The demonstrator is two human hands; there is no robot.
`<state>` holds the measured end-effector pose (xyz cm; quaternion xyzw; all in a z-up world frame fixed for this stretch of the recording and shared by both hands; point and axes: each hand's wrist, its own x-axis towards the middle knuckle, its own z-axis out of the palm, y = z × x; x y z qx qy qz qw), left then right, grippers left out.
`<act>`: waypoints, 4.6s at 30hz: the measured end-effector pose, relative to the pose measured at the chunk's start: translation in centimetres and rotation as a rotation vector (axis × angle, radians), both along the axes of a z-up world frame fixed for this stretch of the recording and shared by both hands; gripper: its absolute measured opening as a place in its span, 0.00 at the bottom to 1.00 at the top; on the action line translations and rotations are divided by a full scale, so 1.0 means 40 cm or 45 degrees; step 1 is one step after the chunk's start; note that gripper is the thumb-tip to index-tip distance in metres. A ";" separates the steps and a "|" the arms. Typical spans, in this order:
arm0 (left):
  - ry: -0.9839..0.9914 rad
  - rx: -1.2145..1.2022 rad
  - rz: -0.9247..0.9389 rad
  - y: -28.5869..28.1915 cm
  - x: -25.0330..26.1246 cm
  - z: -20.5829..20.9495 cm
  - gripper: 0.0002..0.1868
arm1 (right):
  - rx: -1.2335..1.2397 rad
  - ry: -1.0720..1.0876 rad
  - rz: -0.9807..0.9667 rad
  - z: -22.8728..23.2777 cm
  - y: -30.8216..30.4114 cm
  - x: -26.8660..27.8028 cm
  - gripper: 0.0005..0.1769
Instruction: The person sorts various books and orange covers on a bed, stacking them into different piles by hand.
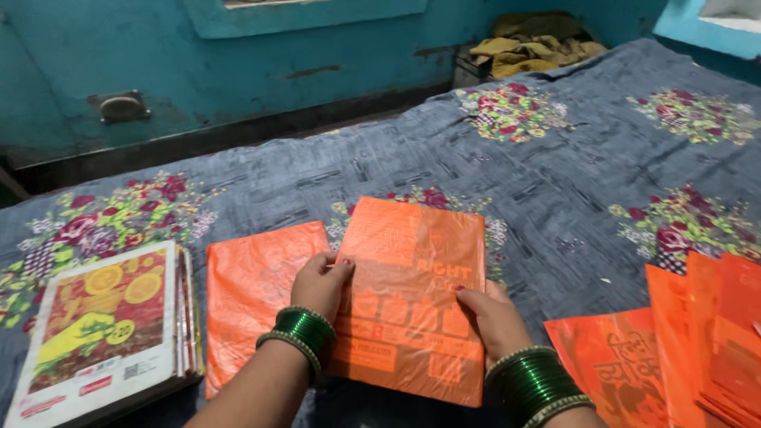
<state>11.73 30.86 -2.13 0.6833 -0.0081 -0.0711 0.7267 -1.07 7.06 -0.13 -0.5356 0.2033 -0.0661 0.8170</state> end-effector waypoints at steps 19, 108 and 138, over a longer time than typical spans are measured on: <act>-0.381 1.038 0.729 0.322 0.031 -0.036 0.35 | -1.246 0.146 0.230 -0.009 0.358 0.304 0.32; -1.105 1.438 -0.413 -0.215 -0.211 0.220 0.31 | -2.278 0.420 -0.054 0.162 0.084 -0.064 0.37; -1.382 1.243 -1.084 -0.784 -0.543 0.306 0.32 | -2.207 1.382 -0.315 0.093 -0.679 -0.467 0.45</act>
